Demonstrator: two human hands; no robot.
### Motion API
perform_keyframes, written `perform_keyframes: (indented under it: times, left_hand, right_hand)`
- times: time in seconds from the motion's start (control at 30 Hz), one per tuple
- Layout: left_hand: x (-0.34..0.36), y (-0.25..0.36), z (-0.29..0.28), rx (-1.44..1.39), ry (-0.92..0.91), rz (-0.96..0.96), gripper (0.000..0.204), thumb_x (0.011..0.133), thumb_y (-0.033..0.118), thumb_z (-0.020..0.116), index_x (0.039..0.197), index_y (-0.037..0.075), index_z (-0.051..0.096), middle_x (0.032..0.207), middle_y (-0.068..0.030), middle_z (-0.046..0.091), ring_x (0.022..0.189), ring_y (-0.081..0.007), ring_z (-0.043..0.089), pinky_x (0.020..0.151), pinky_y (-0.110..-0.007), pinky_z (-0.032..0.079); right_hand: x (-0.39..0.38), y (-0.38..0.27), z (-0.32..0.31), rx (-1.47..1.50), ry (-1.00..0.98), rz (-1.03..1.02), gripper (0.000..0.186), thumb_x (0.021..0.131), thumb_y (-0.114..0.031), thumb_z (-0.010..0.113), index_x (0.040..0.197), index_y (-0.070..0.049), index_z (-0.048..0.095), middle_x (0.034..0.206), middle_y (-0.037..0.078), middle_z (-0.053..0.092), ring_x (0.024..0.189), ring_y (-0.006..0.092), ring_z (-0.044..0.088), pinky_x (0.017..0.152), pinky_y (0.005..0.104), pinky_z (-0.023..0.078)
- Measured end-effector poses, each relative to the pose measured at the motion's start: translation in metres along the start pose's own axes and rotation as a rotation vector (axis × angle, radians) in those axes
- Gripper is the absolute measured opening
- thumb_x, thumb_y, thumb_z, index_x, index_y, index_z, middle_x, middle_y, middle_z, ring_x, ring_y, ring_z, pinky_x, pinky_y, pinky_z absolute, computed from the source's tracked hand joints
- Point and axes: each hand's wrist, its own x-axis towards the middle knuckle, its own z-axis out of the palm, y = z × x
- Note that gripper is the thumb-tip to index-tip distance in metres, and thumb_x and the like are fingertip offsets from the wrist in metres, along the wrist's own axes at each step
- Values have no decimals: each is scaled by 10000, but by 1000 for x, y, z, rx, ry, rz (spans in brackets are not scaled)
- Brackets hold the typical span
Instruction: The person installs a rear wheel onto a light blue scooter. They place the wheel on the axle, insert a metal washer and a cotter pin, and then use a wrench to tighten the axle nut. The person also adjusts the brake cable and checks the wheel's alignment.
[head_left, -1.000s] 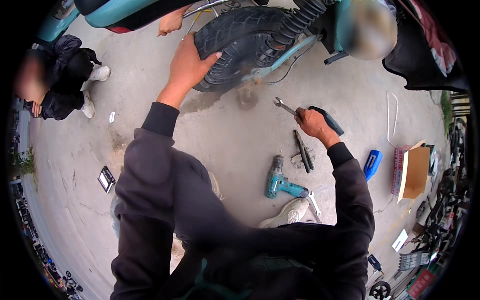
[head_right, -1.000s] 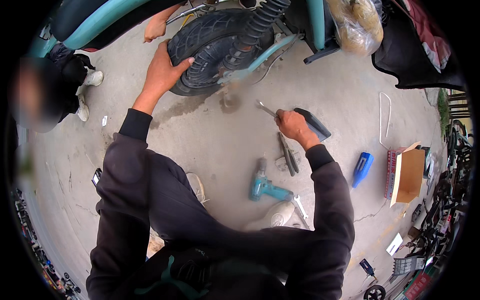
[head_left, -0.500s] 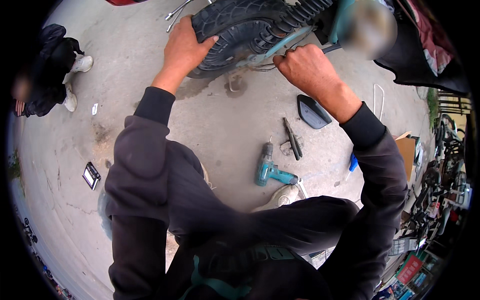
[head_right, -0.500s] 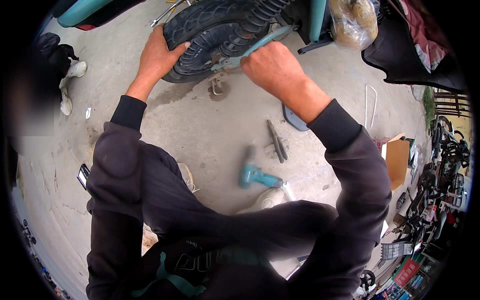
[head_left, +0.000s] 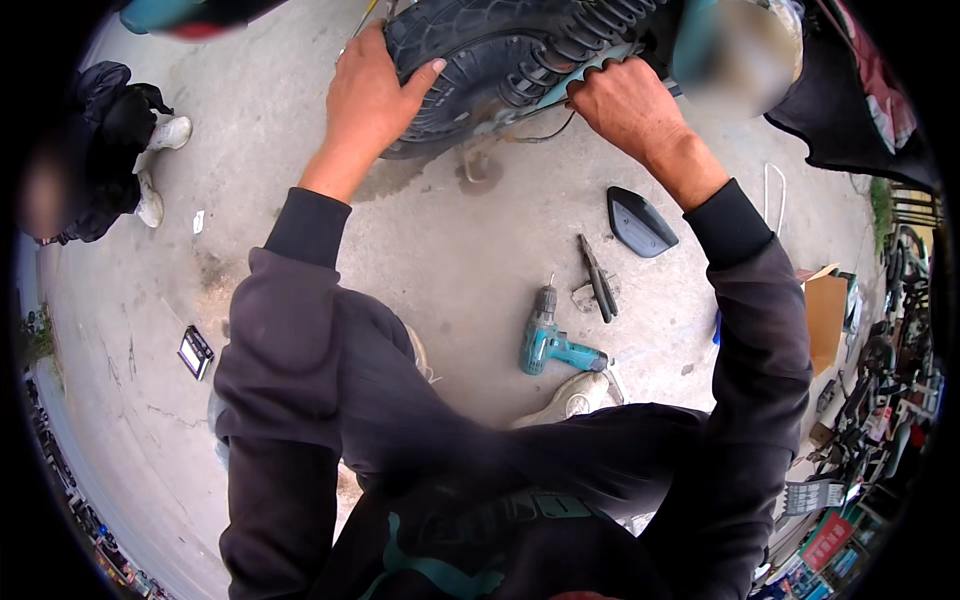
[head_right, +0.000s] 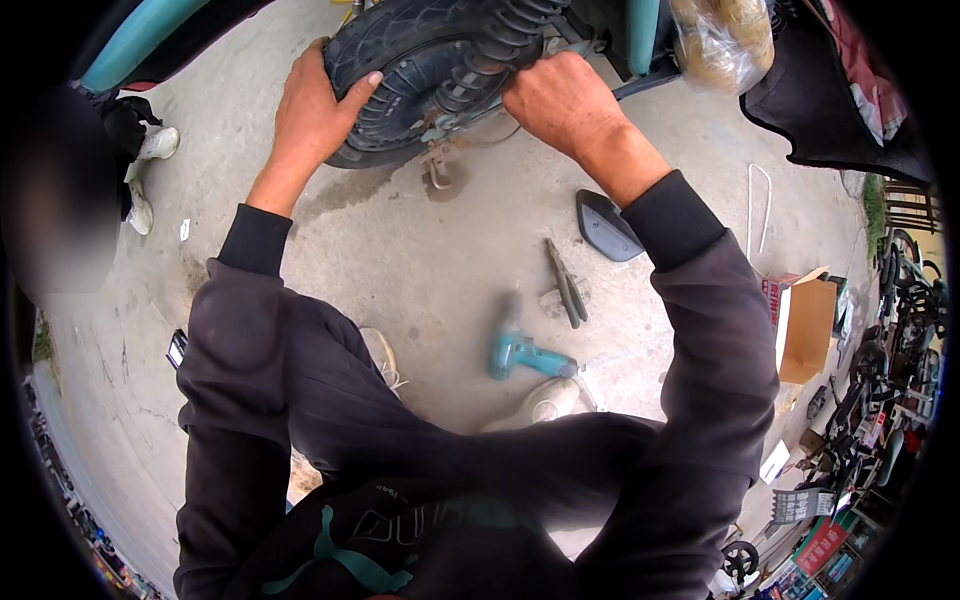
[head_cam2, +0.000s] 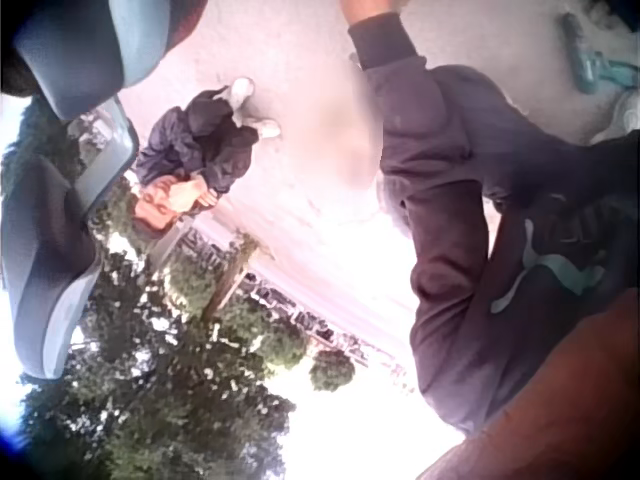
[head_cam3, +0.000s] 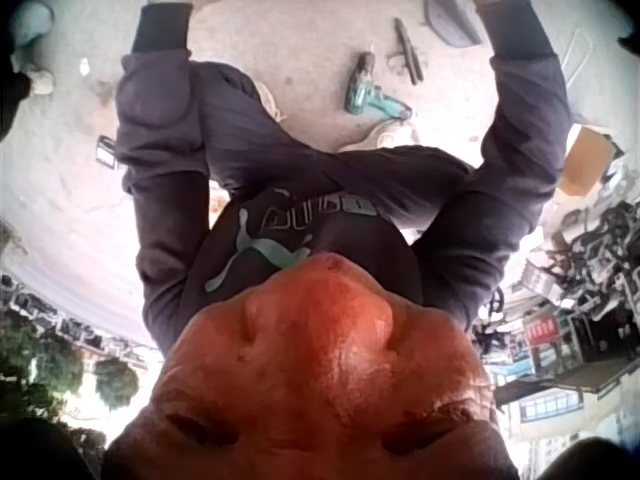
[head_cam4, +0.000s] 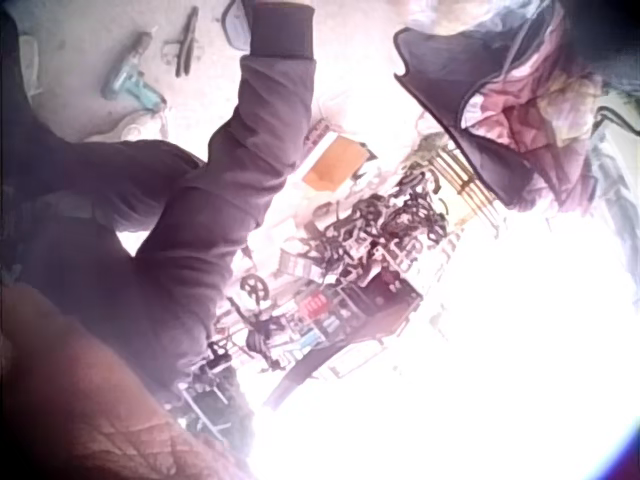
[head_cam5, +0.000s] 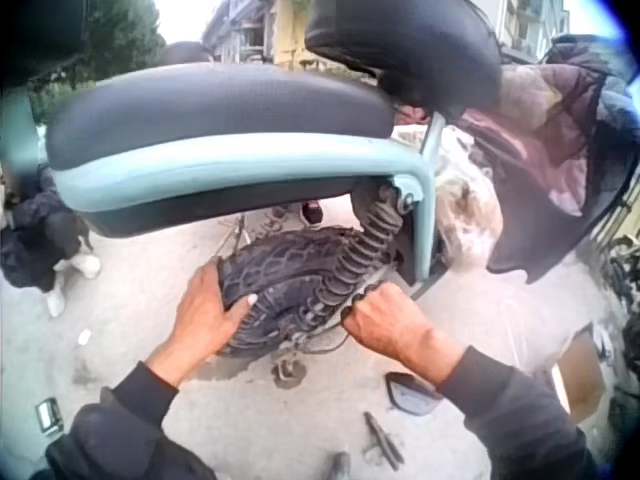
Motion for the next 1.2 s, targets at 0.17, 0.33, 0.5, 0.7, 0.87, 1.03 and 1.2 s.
perform_keyframes:
  times: [0.17, 0.33, 0.5, 0.7, 0.87, 1.03, 1.2]
  left_hand:
    - [1, -1, 2, -28, 15, 12, 857, 879, 490, 746, 1427, -81, 418, 1283, -277, 559, 1192, -425, 562, 966, -472, 493]
    - [1, -1, 0, -86, -27, 14, 846, 876, 470, 761, 1411, -98, 431, 1287, -291, 550, 1202, -424, 554, 994, -461, 476]
    - [2, 2, -2, -133, -22, 27, 830, 872, 445, 775, 1390, -113, 446, 1288, -298, 545, 1205, -422, 553, 1002, -449, 468]
    - [2, 4, -7, -166, -50, 2, 821, 874, 432, 776, 1382, -122, 446, 1286, -306, 542, 1203, -427, 555, 1004, -452, 464]
    - [2, 1, 2, -101, -42, -9, 851, 876, 439, 767, 1403, -128, 414, 1292, -313, 540, 1209, -438, 549, 1014, -466, 466]
    - [2, 2, -2, -39, -22, 10, 847, 887, 455, 753, 1404, -128, 420, 1313, -320, 539, 1231, -434, 549, 1030, -463, 460]
    - [4, 27, -11, 147, 241, 250, 753, 902, 448, 740, 1390, -62, 478, 1317, -258, 562, 1238, -400, 557, 1015, -444, 474]
  right_hand:
    - [0, 11, 5, 13, -65, -47, 136, 890, -236, 693, 777, -170, 727, 687, 24, 681, 716, 210, 713, 600, 326, 527]
    - [5, -9, 1, 20, 83, -101, 78, 772, -116, 702, 699, -144, 703, 656, 16, 662, 690, 203, 701, 573, 322, 519]
    - [-6, -2, 28, 124, 55, 27, 109, 831, -220, 715, 743, -156, 716, 732, 16, 692, 729, 213, 707, 606, 337, 539]
    - [-37, -5, 129, 443, -29, 195, 396, 1001, -471, 555, 932, -86, 622, 804, 100, 677, 813, 307, 674, 711, 411, 542]
    - [-42, -25, 165, 589, -55, 232, 438, 1023, -505, 497, 973, -94, 638, 900, 116, 711, 905, 323, 683, 772, 455, 543]
    - [-62, 8, 117, 537, -138, 276, 410, 1019, -460, 529, 907, -89, 660, 855, 104, 709, 834, 314, 693, 718, 434, 549]
    - [-70, 7, 14, 164, -96, 194, 197, 963, -265, 605, 879, -102, 677, 806, 64, 709, 778, 254, 715, 637, 366, 552]
